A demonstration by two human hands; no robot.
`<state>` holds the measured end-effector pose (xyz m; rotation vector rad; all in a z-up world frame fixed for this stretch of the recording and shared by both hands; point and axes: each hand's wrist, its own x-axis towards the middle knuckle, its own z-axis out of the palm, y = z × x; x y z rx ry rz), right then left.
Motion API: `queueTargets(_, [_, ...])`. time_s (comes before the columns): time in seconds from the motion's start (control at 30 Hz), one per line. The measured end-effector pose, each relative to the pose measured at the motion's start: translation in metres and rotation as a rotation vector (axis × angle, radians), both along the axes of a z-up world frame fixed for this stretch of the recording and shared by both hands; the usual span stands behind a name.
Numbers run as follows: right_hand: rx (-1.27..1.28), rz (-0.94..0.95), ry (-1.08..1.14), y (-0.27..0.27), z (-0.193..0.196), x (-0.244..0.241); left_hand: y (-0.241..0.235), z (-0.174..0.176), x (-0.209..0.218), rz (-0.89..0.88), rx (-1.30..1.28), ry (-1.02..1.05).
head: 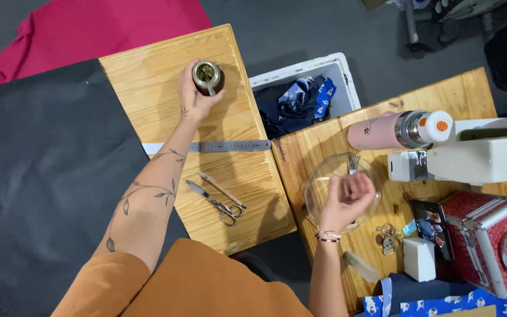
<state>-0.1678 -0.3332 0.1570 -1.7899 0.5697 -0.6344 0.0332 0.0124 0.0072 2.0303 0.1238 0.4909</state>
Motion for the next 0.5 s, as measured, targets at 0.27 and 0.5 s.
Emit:
queueTargets(0.27, [-0.097,0.235,0.047,0.035,-0.017,-0.028,0.008,-0.008,-0.017,-0.081,-0.255,0.296])
queueTargets(0.5, [-0.437,0.831,0.245,0.098,-0.062,-0.062,0.069,0.074,-0.193,-0.006,0.188,0.192])
